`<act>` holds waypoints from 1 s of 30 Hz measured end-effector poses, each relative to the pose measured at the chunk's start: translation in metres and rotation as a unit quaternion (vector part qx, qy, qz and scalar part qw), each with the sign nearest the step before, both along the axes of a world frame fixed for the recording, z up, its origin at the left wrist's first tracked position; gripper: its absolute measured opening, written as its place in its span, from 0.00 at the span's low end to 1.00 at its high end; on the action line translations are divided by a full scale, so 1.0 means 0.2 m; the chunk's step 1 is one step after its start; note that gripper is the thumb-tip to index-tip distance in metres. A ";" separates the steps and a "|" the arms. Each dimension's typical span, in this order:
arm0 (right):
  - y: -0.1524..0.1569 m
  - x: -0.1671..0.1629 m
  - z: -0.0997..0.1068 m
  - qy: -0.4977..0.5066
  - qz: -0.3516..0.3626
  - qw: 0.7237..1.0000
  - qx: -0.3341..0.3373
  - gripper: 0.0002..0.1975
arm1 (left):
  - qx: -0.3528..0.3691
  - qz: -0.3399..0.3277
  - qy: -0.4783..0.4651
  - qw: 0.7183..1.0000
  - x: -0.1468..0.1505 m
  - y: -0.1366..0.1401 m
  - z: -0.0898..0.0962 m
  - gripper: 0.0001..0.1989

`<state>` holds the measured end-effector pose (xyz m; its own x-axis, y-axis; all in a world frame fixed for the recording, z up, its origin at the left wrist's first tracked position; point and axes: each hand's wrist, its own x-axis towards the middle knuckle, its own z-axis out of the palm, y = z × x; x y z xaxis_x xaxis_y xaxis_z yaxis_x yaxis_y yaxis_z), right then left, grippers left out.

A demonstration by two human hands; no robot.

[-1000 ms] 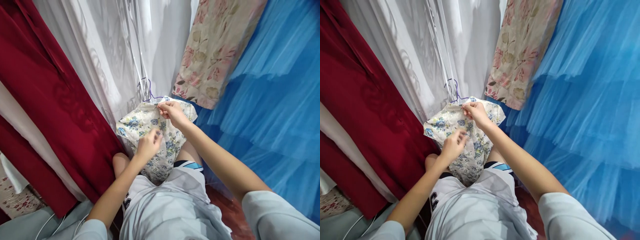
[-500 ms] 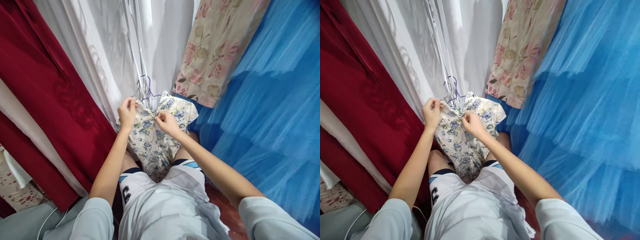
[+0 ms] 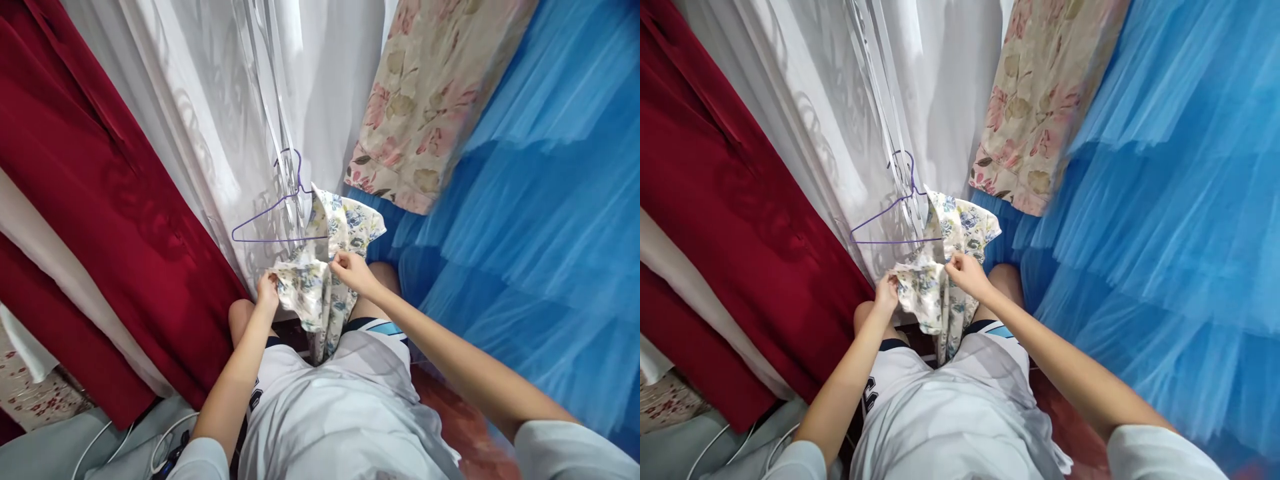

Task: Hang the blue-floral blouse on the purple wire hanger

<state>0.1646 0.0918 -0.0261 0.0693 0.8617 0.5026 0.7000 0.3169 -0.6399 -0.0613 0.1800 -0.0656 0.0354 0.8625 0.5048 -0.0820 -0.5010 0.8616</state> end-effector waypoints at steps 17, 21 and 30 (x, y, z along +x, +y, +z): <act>-0.19 0.06 -0.05 0.139 0.255 0.934 -0.209 0.10 | 0.068 -0.217 0.059 0.972 0.40 -0.42 0.26 0.15; -0.26 -0.08 -0.01 0.336 0.339 0.817 -0.324 0.11 | 0.061 -0.248 0.111 0.960 0.35 -0.40 0.21 0.18; -0.32 0.02 0.24 0.358 0.350 0.806 -0.316 0.14 | -0.039 -0.308 0.324 0.894 -0.09 -0.31 -0.04 0.25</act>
